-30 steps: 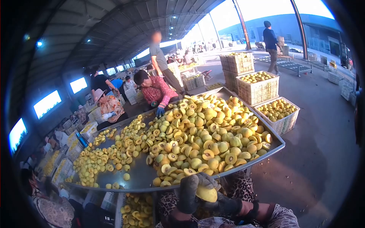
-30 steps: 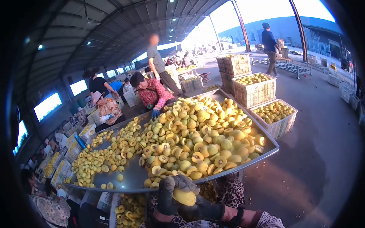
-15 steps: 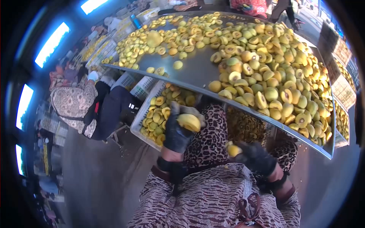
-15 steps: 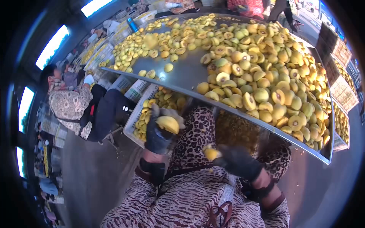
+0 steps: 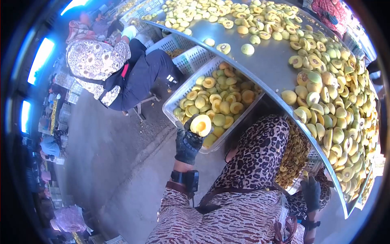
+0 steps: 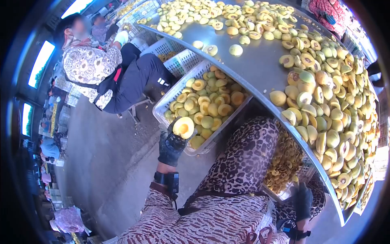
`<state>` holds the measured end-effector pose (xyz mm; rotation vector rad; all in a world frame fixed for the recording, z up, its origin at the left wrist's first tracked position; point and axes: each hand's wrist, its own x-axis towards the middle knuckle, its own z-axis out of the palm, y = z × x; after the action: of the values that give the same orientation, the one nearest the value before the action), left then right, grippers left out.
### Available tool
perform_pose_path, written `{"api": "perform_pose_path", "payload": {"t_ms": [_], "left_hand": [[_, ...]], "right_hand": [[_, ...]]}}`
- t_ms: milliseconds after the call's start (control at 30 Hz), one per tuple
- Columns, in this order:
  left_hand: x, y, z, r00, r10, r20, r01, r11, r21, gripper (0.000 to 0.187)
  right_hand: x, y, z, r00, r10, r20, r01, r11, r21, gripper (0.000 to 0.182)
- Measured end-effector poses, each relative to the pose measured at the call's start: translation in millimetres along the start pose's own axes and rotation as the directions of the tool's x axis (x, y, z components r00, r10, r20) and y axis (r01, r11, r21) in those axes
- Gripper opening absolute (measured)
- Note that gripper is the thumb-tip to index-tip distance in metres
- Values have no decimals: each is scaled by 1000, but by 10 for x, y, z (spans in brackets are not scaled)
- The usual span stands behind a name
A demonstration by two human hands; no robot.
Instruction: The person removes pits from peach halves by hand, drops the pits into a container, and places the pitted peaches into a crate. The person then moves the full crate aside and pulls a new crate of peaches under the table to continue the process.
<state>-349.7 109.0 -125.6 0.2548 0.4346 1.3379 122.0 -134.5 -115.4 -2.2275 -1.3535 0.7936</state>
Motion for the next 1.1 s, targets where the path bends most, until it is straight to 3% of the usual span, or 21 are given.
{"api": "perform_pose_path", "payload": {"t_ms": [67,133,167,200,267,333,367,400,500,567,600,667,733,867,933,967,1000,1067,1100], "left_hand": [[4,30,-98,998,-8,-57,8,1000,1,59],[33,80,-116,962,194,-192,-115,926,360,46],[63,138,-30,941,297,-161,-184,851,492,39],[105,221,-107,896,386,-219,-159,740,654,36],[306,300,-450,870,485,-86,-207,518,830,36],[363,278,-544,898,437,-51,-80,277,957,35],[397,237,-584,914,398,-83,-19,246,969,33],[414,201,-627,920,389,-51,8,113,994,32],[415,90,-666,923,383,-32,12,53,999,32],[448,43,-800,872,451,189,-75,-259,963,33],[455,45,-831,871,454,188,-75,-256,964,33],[456,72,-859,905,403,138,-107,-97,989,35],[533,146,-832,869,493,-42,-23,124,992,35],[739,213,-819,856,517,-15,-86,171,982,34],[802,105,-830,949,315,18,-54,106,993,33],[765,64,-732,974,228,-13,50,-160,986,33],[755,-28,-866,980,191,60,73,-622,779,40],[692,-144,-1082,988,155,21,95,-703,705,45],[683,-178,-1199,983,166,72,61,-678,733,48]], "right_hand": [[-66,127,38,999,28,-18,-24,983,179,13],[-144,-188,-17,997,64,-37,-54,974,221,13],[-190,-340,-35,994,84,-67,-62,960,273,13],[-233,-394,-39,993,94,-66,-73,960,269,13],[-258,-476,-28,998,28,-62,-29,1000,-7,18],[-271,-556,-20,999,31,-37,-29,999,44,19],[-278,-581,-14,999,34,-19,-32,995,95,20],[-288,-592,-4,999,39,-21,-36,995,94,20],[-317,-583,-10,999,-19,-51,20,1000,15,19],[-302,-549,-35,991,-125,-46,116,981,-155,19],[-298,-558,-43,991,-127,-46,119,980,-159,19],[-320,-589,-62,992,-112,-61,104,986,-131,19],[-332,-613,-77,995,-81,-58,74,991,-111,19],[-304,-654,-21,992,-104,-73,100,994,-50,19],[-296,-699,-27,988,-142,-63,133,981,-139,20],[-302,-716,-39,983,-175,-48,160,960,-229,23],[-318,-700,-40,984,-170,-60,152,961,-231,23],[-321,-703,-103,982,-186,-35,172,953,-249,23],[-351,-761,-166,998,-67,4,66,972,-227,21]]}}
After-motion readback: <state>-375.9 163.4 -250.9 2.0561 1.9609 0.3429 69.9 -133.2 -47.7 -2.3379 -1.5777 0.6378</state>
